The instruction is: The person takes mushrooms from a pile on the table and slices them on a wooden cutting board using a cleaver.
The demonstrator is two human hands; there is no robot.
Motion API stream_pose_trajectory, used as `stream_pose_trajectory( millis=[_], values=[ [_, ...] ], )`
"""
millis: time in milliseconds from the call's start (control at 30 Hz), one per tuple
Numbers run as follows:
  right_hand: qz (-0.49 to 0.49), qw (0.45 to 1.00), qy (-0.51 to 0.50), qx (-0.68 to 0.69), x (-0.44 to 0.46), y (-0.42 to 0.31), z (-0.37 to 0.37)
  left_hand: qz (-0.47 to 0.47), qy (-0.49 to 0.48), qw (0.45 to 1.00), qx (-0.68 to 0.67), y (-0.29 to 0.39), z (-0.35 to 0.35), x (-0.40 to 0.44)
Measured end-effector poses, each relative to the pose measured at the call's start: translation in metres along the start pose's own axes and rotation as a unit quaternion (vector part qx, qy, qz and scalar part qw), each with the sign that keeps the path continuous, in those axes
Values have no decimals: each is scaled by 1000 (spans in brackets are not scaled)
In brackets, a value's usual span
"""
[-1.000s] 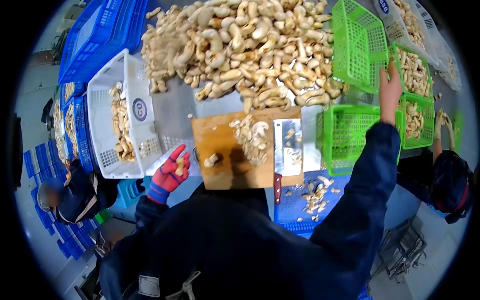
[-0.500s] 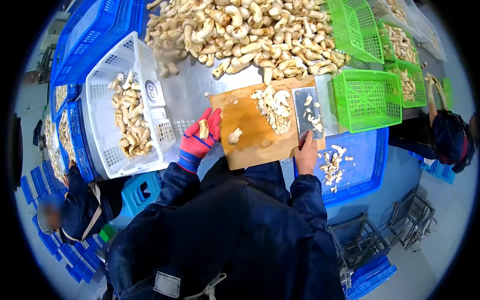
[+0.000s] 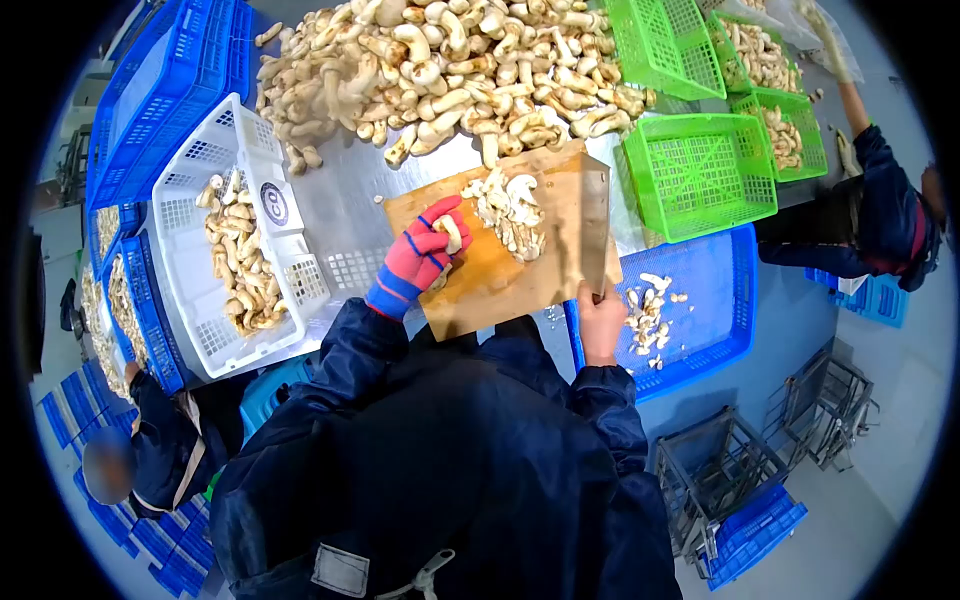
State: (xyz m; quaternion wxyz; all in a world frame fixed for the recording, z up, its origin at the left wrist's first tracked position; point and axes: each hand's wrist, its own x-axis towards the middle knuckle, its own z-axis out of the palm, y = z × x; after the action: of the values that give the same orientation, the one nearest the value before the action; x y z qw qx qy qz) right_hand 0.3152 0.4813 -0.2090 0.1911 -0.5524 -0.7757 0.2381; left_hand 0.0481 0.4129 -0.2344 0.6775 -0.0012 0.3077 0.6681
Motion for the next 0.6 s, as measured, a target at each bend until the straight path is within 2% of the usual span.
stream_pose_trajectory(
  millis=[100,167,200,233,267,367,433,467,600],
  values=[
    [121,962,-144,198,-12,5,32,13,69,993,94,-7,7,-4],
    [175,938,-232,187,-19,-4,54,46,65,964,253,-10,7,-10],
    [90,961,-210,154,-24,-4,61,81,52,948,303,-13,8,-12],
    [122,948,-242,165,-25,0,72,117,39,927,353,-15,8,-14],
    [153,934,-272,173,-26,3,82,110,58,925,359,-17,10,-17],
    [133,945,-279,108,-23,30,93,104,62,923,364,-22,21,-22],
    [149,951,-230,141,-6,30,70,107,44,926,358,-27,24,-20],
    [135,957,-227,116,-1,36,67,109,35,928,355,-30,25,-19],
    [110,964,-229,77,7,32,56,12,67,966,248,-54,10,-4]
  ],
)
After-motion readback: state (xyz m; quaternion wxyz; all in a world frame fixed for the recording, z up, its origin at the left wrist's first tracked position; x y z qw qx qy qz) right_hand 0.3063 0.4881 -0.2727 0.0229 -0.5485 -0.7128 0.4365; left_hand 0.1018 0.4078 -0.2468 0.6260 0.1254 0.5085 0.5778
